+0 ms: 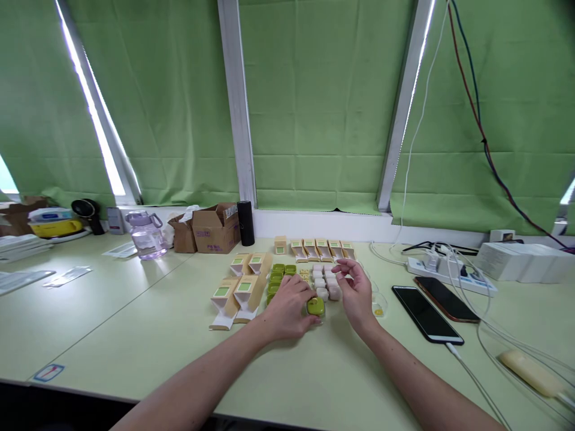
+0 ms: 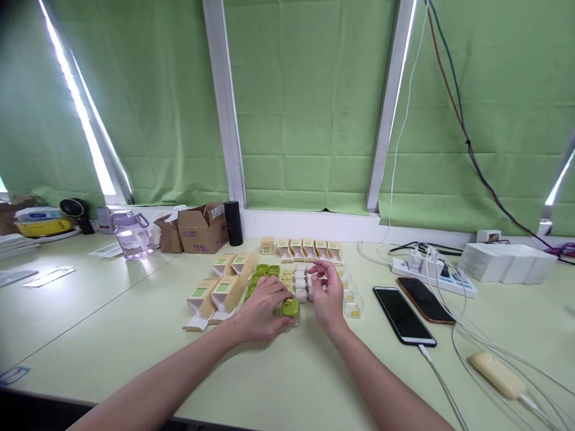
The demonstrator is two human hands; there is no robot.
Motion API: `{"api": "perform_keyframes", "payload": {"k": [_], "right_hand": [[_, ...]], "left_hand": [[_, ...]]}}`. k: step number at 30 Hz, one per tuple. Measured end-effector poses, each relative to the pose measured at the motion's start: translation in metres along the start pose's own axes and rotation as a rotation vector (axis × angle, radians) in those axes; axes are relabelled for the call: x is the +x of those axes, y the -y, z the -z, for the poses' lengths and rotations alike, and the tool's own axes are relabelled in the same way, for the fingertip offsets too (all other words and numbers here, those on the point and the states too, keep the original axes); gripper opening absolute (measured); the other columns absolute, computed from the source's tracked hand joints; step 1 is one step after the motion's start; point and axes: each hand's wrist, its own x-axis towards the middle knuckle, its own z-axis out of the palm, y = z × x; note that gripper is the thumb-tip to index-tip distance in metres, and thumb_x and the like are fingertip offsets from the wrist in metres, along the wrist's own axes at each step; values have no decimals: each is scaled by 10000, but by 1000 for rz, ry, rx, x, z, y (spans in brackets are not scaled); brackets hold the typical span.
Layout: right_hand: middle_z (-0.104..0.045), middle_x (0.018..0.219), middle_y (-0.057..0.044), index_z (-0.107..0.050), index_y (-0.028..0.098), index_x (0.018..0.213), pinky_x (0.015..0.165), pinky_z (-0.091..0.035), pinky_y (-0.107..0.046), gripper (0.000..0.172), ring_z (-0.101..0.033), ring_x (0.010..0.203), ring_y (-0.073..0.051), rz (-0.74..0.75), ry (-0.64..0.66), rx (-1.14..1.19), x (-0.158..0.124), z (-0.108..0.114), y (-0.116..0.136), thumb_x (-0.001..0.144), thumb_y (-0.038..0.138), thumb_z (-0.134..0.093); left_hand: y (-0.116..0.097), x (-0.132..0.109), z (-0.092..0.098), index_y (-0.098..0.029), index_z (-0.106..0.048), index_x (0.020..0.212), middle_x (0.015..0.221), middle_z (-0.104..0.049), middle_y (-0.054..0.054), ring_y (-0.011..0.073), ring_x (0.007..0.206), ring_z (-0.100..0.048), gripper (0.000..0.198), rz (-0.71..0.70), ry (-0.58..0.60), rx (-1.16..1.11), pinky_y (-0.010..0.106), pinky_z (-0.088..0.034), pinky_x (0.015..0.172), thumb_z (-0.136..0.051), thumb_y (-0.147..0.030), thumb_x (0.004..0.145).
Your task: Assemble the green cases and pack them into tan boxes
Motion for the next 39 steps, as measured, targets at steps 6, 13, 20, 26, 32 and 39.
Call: {"api": "perform_keyframes", "payload": {"k": [6,13,20,26,32,39], "right_hand": [[-724,979,-63,-660,231,1145,718,-470,-338,309,-646,870,-229,-13,10,9,0,-1,-1,875,381,-655],[-710,989,-62,-651,229,1162,708,-471,-332,303,-633,862,-219,-24,23,35,-2,-2,1,894,372,-642],[-710,989,-61,-657,235,1157,750,-483,-351,291,-645,896,-232,-27,8,30,0,0,5,897,363,-639],[-723,974,-54,-666,245,1129,750,-482,-356,269,-649,892,-236,-28,9,30,1,-1,6,890,366,-639],[-713,988,-56,-659,238,1155,749,-476,-354,282,-632,899,-229,-17,24,30,-1,-2,6,895,345,-635],[-721,983,-59,-663,241,1147,747,-480,-357,294,-634,878,-233,-38,28,29,-2,-2,9,890,382,-646]], "left_hand": [[-1,1,0,-192,-726,1038,996,-721,79,297,1042,-570,347,-3,34,14,453,-396,947,-826,-428,805],[-5,0,4,-206,-733,1104,1024,-731,90,314,1063,-585,411,1,47,59,476,-409,965,-806,-490,816],[10,8,26,-209,-665,1302,1215,-721,109,327,1184,-552,383,114,-132,71,514,-433,1021,-559,-425,1004],[51,43,42,-218,-639,1336,1275,-707,113,336,1245,-524,380,297,-118,196,495,-439,1041,-490,-283,992],[96,91,33,-215,-552,1466,1361,-644,175,383,1314,-510,599,441,78,256,498,-447,1042,-606,-259,871],[127,130,6,-233,-613,1383,1379,-629,142,334,1277,-594,440,565,191,244,535,-523,1044,-688,-351,966]]}}
